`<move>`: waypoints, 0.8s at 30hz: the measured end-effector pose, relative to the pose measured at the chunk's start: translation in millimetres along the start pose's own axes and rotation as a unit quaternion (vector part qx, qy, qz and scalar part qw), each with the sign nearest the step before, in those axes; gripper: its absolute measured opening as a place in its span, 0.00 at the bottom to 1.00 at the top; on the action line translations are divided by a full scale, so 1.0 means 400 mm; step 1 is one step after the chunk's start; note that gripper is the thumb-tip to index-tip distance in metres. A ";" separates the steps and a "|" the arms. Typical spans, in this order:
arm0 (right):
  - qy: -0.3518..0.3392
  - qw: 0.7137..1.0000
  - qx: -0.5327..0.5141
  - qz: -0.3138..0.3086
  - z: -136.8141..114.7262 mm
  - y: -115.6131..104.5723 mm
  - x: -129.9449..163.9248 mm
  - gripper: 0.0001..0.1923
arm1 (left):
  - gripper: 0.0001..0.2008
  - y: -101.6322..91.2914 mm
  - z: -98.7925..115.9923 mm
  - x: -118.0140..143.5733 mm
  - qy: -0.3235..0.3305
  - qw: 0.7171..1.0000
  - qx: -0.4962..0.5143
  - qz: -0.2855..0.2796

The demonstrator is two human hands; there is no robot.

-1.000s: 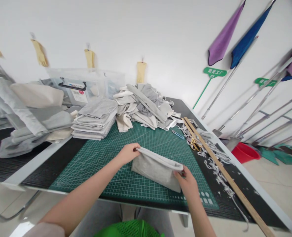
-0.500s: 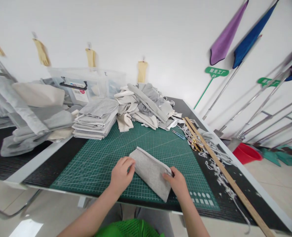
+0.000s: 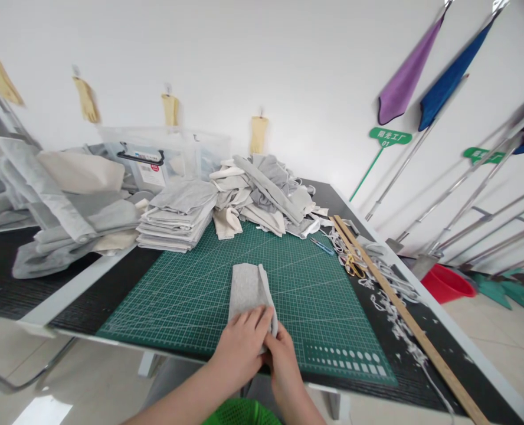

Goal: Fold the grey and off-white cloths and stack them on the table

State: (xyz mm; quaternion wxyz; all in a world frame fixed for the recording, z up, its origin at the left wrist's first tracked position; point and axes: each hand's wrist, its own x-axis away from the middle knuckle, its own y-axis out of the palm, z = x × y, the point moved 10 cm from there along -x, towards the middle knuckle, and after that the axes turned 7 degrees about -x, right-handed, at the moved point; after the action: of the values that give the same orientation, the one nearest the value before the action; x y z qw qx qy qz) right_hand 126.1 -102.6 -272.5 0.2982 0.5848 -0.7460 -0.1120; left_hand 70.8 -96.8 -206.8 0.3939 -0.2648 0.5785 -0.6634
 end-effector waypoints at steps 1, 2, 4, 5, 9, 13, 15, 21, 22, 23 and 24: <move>0.000 1.000 -0.005 0.001 -0.001 -0.002 0.001 0.14 | 0.32 0.004 0.000 0.000 0.006 1.000 0.004 -0.004; 0.003 1.000 -0.012 0.002 -0.001 -0.004 0.002 0.13 | 0.32 0.007 0.001 0.001 0.012 1.000 0.007 -0.008; 0.015 0.999 -0.032 0.001 0.002 -0.006 0.004 0.13 | 0.34 0.015 0.000 0.004 0.022 1.000 0.009 -0.015; 0.022 0.999 -0.043 -0.001 0.004 -0.006 0.005 0.14 | 0.34 0.019 -0.001 0.005 0.026 0.999 0.009 -0.017; 0.034 0.997 -0.071 -0.005 0.017 -0.018 0.001 0.13 | 0.30 0.031 -0.012 0.010 0.020 0.999 -0.001 -0.025; 0.038 0.998 -0.049 -0.004 0.033 -0.037 -0.006 0.14 | 0.27 0.035 -0.021 0.010 0.018 0.999 -0.008 -0.040; 0.041 0.998 -0.038 -0.005 0.038 -0.043 -0.007 0.16 | 0.27 0.033 -0.023 0.008 0.027 0.999 0.001 -0.045; 0.046 0.997 -0.030 -0.060 0.036 -0.018 -0.006 0.12 | 0.24 0.014 -0.058 -0.007 0.023 0.996 0.062 -0.054; 0.045 0.996 -0.027 -0.071 0.032 -0.013 -0.004 0.11 | 0.23 0.006 -0.073 -0.010 0.008 0.995 0.081 -0.052; 0.044 0.996 -0.026 -0.080 0.028 -0.008 -0.003 0.10 | 0.22 -0.005 -0.090 -0.013 -0.010 0.994 0.102 -0.048; 0.043 0.995 -0.027 -0.086 0.025 -0.005 -0.002 0.10 | 0.21 -0.017 -0.107 -0.016 -0.027 0.991 0.126 -0.043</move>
State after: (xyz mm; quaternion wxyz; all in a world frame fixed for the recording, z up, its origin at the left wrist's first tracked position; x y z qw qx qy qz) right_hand 122.2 -104.2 -281.7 0.3347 0.6429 -0.6761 -0.1326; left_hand 38.2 -67.4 -207.6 0.4103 -0.2553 0.4675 -0.7402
